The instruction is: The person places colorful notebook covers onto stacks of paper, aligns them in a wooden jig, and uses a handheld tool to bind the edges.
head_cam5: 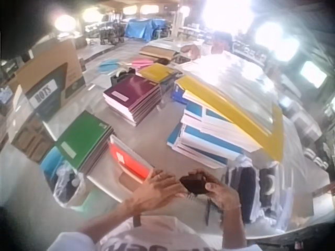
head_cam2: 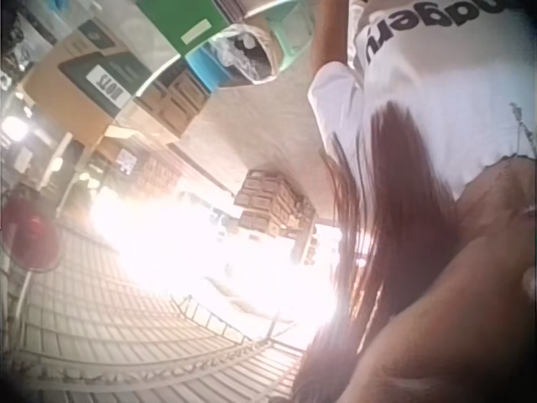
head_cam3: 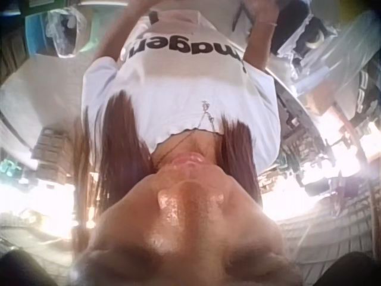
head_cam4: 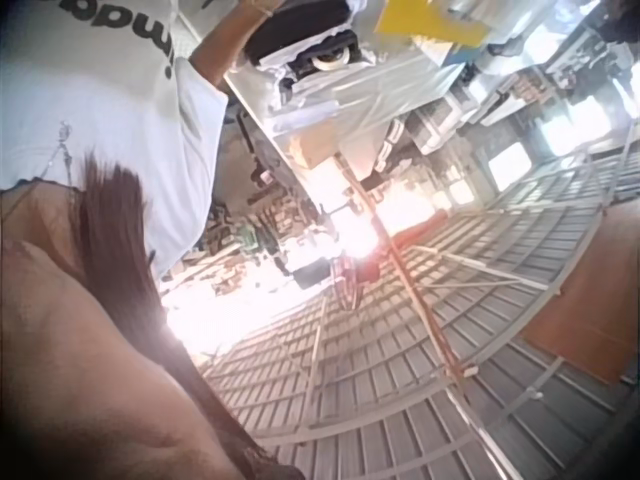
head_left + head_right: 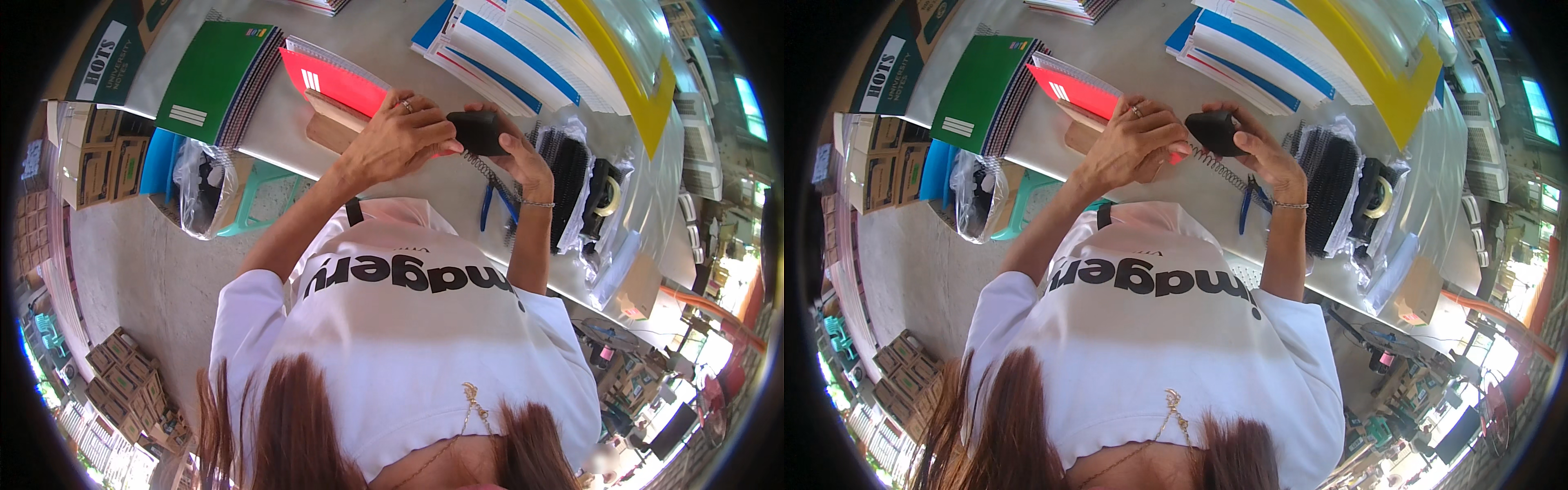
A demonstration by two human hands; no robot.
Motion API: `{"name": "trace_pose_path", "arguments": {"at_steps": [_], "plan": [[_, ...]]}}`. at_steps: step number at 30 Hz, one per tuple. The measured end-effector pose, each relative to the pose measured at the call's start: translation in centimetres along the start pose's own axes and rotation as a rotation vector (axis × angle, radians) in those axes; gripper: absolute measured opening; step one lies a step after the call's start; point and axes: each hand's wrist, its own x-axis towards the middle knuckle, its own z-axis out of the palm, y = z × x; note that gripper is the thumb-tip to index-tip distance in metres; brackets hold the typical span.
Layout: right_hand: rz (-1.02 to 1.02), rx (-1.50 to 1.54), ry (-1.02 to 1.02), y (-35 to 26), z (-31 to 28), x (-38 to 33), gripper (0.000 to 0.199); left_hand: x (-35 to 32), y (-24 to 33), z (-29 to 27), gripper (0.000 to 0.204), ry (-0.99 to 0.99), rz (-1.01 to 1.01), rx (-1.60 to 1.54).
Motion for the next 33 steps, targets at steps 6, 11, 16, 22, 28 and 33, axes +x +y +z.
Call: {"name": "trace_pose_path", "arguments": {"at_steps": [6, 11, 16, 22, 28, 33], "plan": [[0.117, -0.248, 0.028, -1.5, 0.4, 0.5, 0.079, -0.1, -0.4, -0.4, 0.040, -0.041, 0.003, 0.039], [-0.016, -0.316, -0.008, -2.7, 0.5, 0.2, 0.060, -1.2, 1.6, -1.4, 0.044, 0.186, -0.199, 0.336], [-0.105, -0.507, -0.175, -5.2, 2.8, 0.5, 0.048, -1.7, 1.8, -1.2, 0.048, 0.324, -0.417, 0.230], [-0.029, -0.773, 0.043, -1.8, 1.7, 1.9, 0.048, -1.4, 0.1, -1.6, 0.043, 0.249, -0.316, 0.123], [0.039, -0.703, 0.084, -3.8, 4.9, 0.1, 0.046, -0.9, -0.3, -2.5, 0.042, 0.176, -0.259, 0.072], [-0.049, -0.787, 0.112, -5.7, 7.3, -0.9, 0.044, -0.4, -0.9, -2.9, 0.038, 0.142, -0.224, -0.029]]}}
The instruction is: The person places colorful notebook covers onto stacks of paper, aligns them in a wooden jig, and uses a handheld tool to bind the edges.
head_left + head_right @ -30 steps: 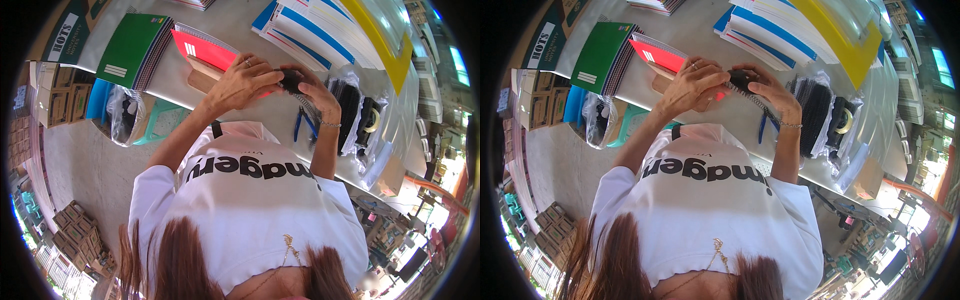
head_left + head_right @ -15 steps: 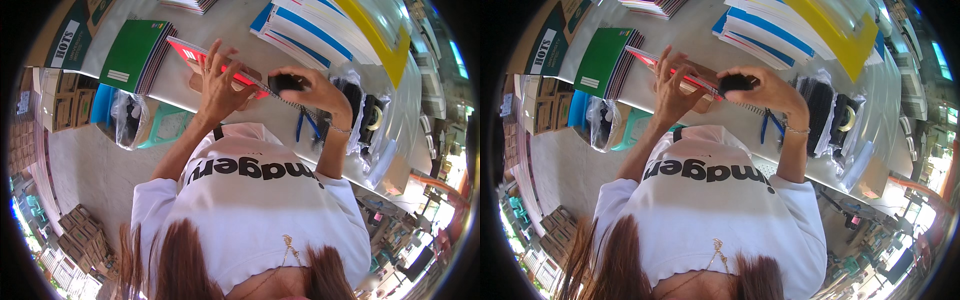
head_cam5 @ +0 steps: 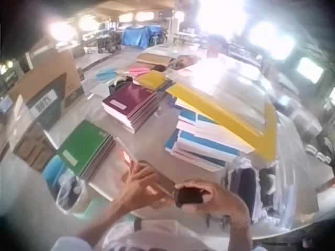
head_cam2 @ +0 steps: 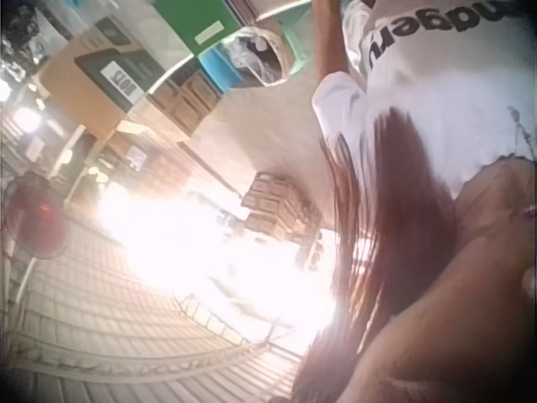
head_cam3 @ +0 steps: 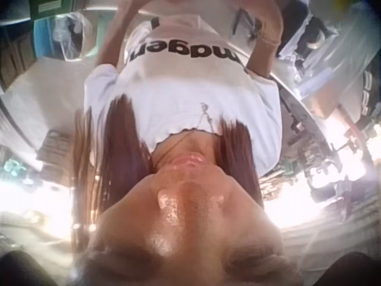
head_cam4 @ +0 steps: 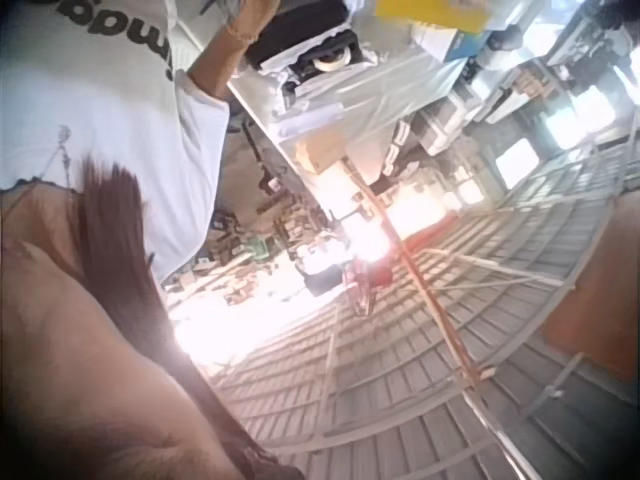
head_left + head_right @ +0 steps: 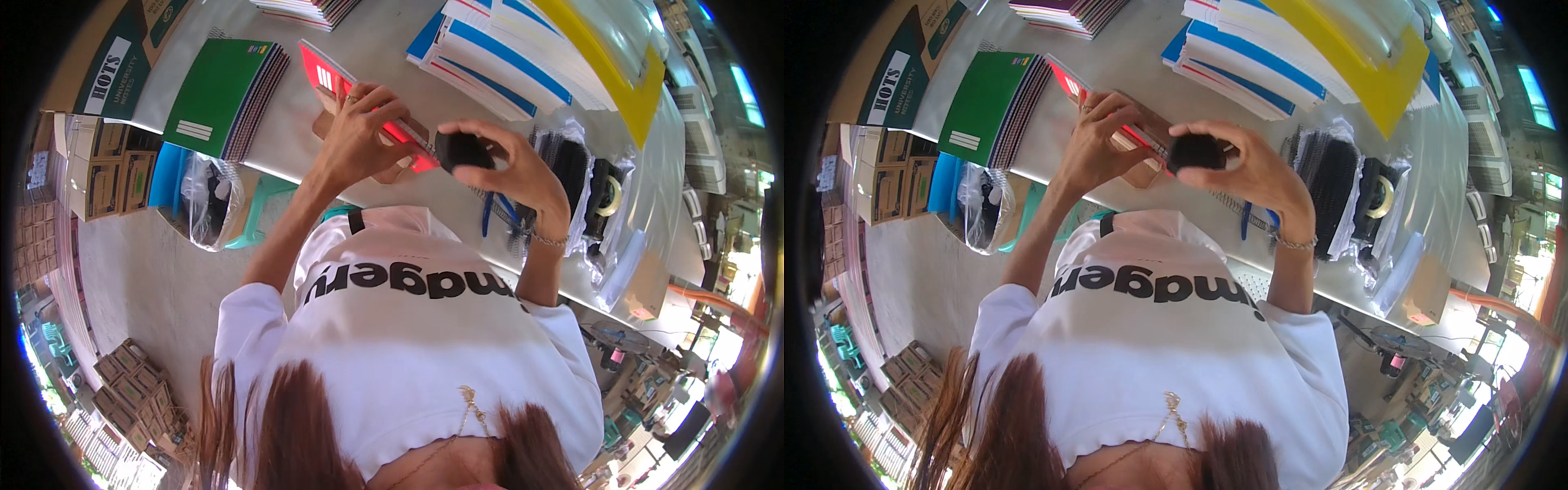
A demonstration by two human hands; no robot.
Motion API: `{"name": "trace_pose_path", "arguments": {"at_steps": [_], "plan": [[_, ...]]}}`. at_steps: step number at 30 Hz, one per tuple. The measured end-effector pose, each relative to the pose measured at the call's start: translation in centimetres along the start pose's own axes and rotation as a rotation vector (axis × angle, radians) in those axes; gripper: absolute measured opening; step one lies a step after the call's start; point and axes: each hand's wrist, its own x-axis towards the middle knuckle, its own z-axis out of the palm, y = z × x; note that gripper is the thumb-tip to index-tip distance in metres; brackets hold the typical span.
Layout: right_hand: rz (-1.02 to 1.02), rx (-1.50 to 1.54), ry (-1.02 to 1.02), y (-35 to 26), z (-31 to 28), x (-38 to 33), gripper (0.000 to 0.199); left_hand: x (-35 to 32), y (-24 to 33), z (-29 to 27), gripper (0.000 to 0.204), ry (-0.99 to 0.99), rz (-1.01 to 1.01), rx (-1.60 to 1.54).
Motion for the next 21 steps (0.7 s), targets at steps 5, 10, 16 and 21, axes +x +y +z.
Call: {"name": "trace_pose_path", "arguments": {"at_steps": [5, 10, 16, 21], "plan": [[0.041, 0.103, 0.111, 1.6, 1.1, 0.8, 0.047, 0.2, 0.0, -0.6, 0.039, -0.026, 0.012, -0.003], [0.073, 0.076, 0.046, 1.7, 1.2, 0.9, 0.045, 0.0, 0.1, -0.8, 0.039, -0.050, 0.051, 0.064], [0.061, 0.068, 0.047, 0.0, 1.6, 0.9, 0.042, -0.1, -0.2, -1.2, 0.040, -0.067, 0.047, 0.031], [0.079, 0.053, 0.071, 1.2, 1.9, 1.5, 0.046, -0.2, 0.1, -1.1, 0.039, -0.074, 0.067, 0.037]]}}
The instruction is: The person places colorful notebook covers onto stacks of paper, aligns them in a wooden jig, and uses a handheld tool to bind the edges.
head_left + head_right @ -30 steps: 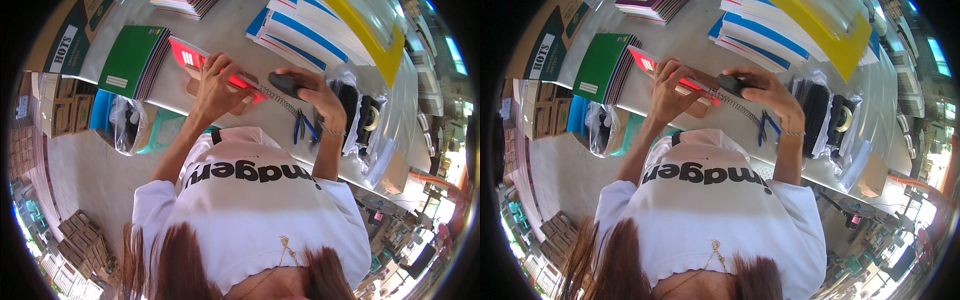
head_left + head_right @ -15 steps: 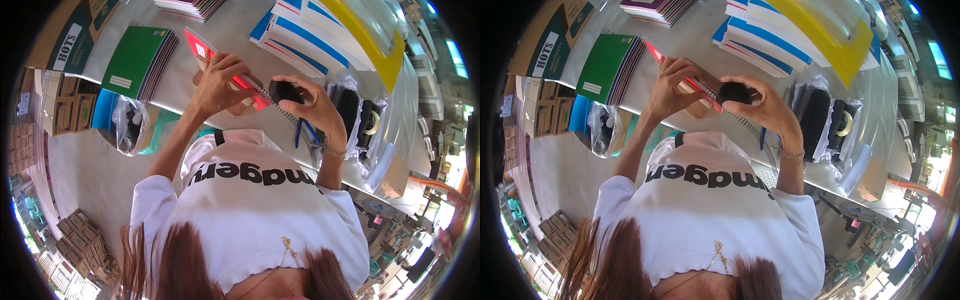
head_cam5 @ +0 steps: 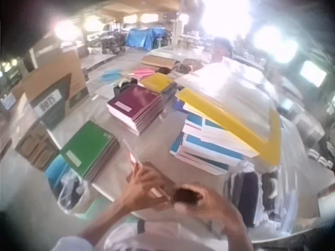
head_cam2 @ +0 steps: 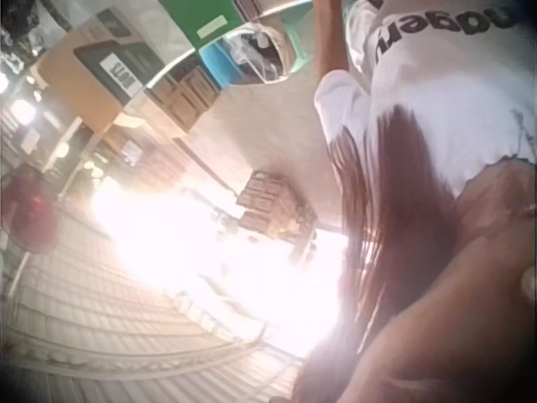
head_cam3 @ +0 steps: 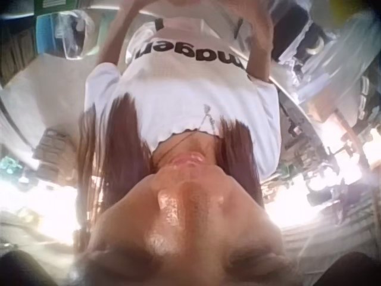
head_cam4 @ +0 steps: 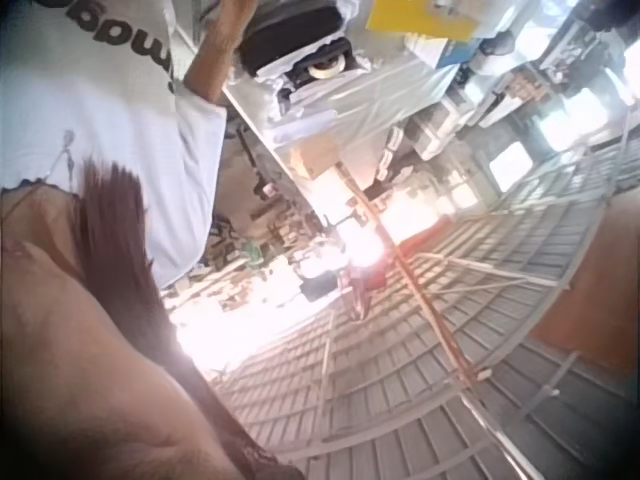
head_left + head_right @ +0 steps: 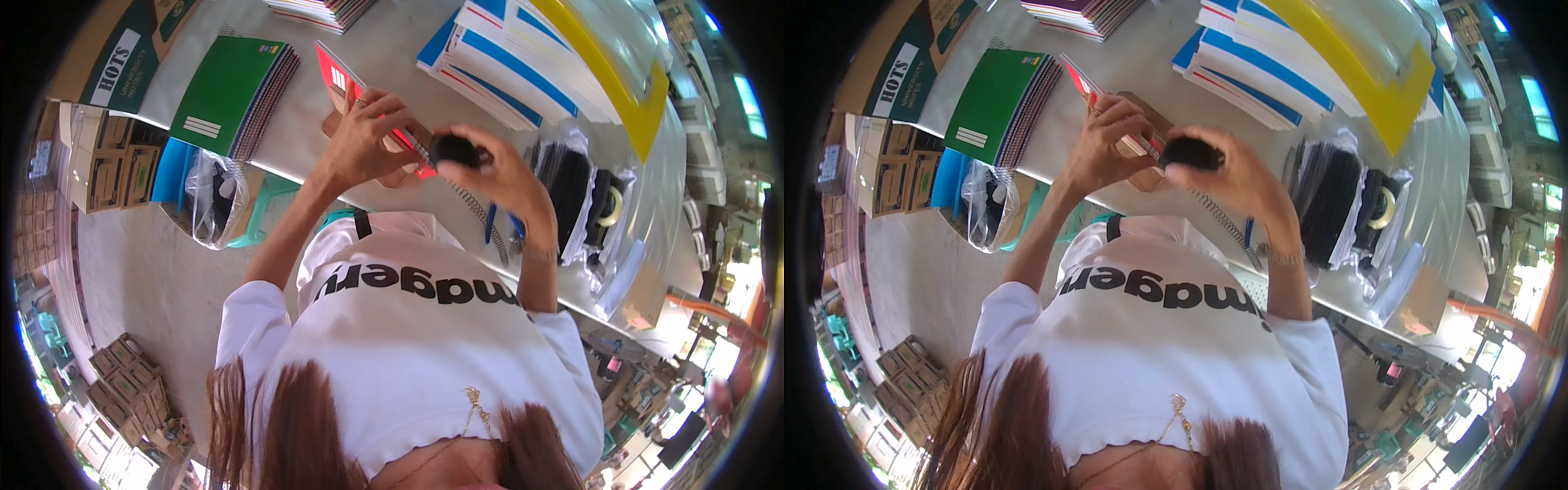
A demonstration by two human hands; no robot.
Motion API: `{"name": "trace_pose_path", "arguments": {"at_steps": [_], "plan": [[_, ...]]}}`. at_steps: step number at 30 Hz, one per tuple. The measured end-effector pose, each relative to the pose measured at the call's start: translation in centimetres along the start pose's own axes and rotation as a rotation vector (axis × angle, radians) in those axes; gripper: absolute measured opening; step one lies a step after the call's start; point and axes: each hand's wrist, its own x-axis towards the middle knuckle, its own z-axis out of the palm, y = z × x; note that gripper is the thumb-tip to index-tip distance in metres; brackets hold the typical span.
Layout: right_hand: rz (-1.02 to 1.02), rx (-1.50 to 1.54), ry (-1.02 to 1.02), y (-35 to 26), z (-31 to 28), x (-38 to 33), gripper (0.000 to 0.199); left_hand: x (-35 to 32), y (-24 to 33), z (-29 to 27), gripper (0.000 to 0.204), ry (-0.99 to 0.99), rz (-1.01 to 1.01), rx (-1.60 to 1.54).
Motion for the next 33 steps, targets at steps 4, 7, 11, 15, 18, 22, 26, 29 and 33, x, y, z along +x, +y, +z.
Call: {"name": "trace_pose_path", "arguments": {"at_steps": [4, 7, 11, 15, 18, 22, 26, 29, 33], "plan": [[-0.085, 0.006, -0.021, -3.1, 0.5, -1.2, 0.050, 0.2, -0.9, -0.1, 0.036, 0.022, -0.006, 0.000], [-0.083, -0.058, -0.090, -3.9, 0.5, -0.7, 0.049, -0.5, -0.7, -0.1, 0.035, 0.020, -0.017, -0.002], [-0.050, -0.224, -0.052, -2.2, 0.7, 1.5, 0.047, -0.3, -1.1, 0.0, 0.040, -0.003, -0.030, 0.005], [-0.092, -0.086, -0.019, -3.3, 1.2, 1.0, 0.048, -0.8, -1.0, -0.2, 0.051, 0.010, -0.080, 0.013], [-0.168, -0.120, -0.006, -3.6, 1.6, 0.9, 0.048, -0.9, -1.0, 0.2, 0.062, -0.019, -0.089, -0.013], [-0.199, -0.228, -0.051, -4.2, 1.9, 1.8, 0.049, -1.7, -1.8, 0.7, 0.079, -0.011, -0.108, -0.022], [-0.207, -0.311, -0.057, -5.0, 2.0, 1.3, 0.047, -1.6, -0.9, 0.0, 0.084, -0.003, -0.163, -0.086], [-0.162, -0.342, -0.129, -5.8, 1.7, 1.2, 0.055, -1.7, -0.5, 0.0, 0.087, -0.007, -0.195, -0.108], [0.059, -0.527, -0.069, -4.0, 1.4, 3.7, 0.058, -1.8, 0.3, -0.5, 0.084, -0.016, -0.178, -0.126]]}}
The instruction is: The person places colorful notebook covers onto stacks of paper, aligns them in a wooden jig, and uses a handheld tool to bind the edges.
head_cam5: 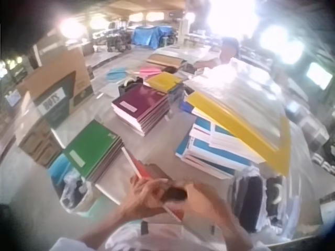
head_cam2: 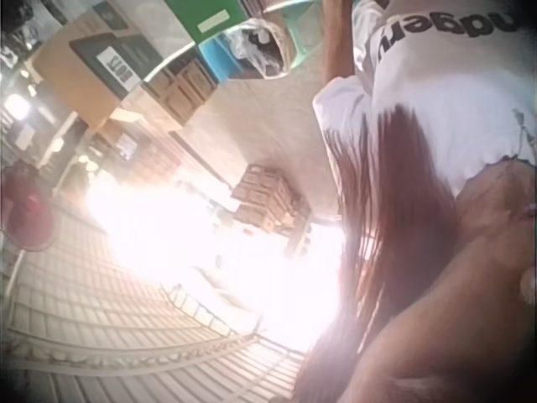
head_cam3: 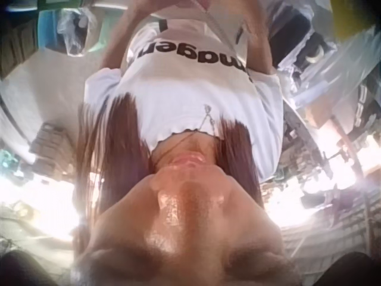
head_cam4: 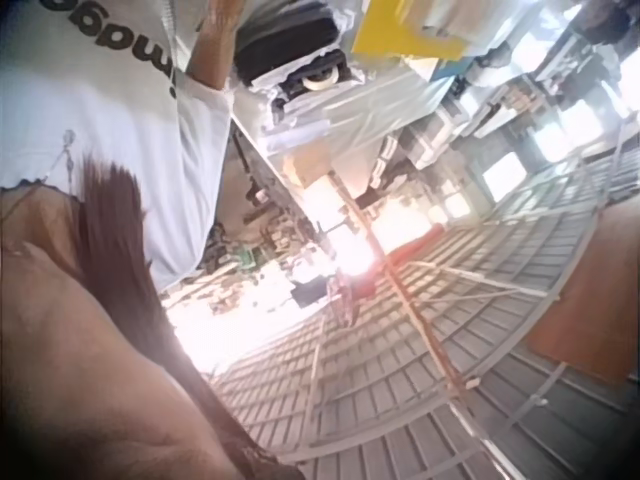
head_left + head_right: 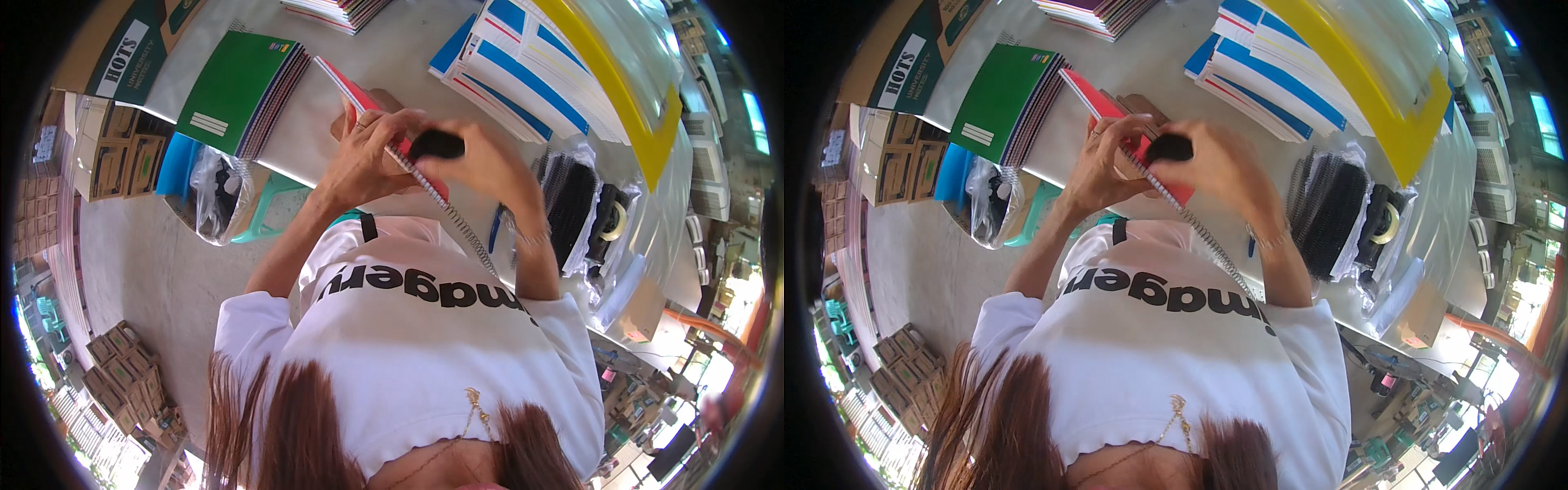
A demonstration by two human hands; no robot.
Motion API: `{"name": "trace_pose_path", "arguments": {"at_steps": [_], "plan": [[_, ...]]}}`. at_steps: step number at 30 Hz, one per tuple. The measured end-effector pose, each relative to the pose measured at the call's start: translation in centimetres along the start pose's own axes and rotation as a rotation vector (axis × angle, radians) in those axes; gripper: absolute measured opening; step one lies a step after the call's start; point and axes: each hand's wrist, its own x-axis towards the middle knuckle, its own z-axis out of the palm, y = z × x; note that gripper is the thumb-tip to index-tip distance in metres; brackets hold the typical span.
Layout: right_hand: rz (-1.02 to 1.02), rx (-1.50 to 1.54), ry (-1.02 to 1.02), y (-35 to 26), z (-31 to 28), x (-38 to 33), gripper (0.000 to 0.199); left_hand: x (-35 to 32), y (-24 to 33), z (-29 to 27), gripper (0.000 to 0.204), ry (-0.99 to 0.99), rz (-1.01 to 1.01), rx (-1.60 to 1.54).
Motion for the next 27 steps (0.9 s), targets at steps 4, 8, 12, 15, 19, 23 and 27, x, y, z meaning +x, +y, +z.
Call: {"name": "trace_pose_path", "arguments": {"at_steps": [4, 8, 12, 15, 19, 23, 27], "plan": [[-0.100, 0.766, -0.074, 0.8, 0.4, -0.4, 0.055, 0.4, 0.5, -0.1, 0.099, 0.049, 0.019, 0.094], [-0.141, 0.163, 0.081, 1.1, 1.1, 0.8, 0.054, 0.5, -0.3, 0.3, 0.102, 0.090, 0.050, 0.031], [-0.198, 0.163, 0.081, -1.6, 0.8, -0.7, 0.051, 0.6, -0.4, 0.1, 0.105, 0.081, 0.030, 0.001], [-0.341, 0.154, 0.124, -1.5, 0.8, -1.0, 0.052, 0.1, -1.1, 0.3, 0.108, 0.102, 0.047, 0.026], [-0.114, 0.264, 0.034, 0.8, 1.3, 1.6, 0.055, -0.1, -0.1, 0.6, 0.104, 0.161, 0.041, -0.059], [-0.217, 0.296, 0.077, 0.7, 2.2, 1.7, 0.055, 0.0, -1.3, 0.1, 0.107, 0.178, -0.032, -0.011], [-0.330, 0.284, 0.231, 0.1, 2.2, 1.5, 0.051, -0.5, -1.9, -0.5, 0.105, 0.203, -0.064, -0.099]]}}
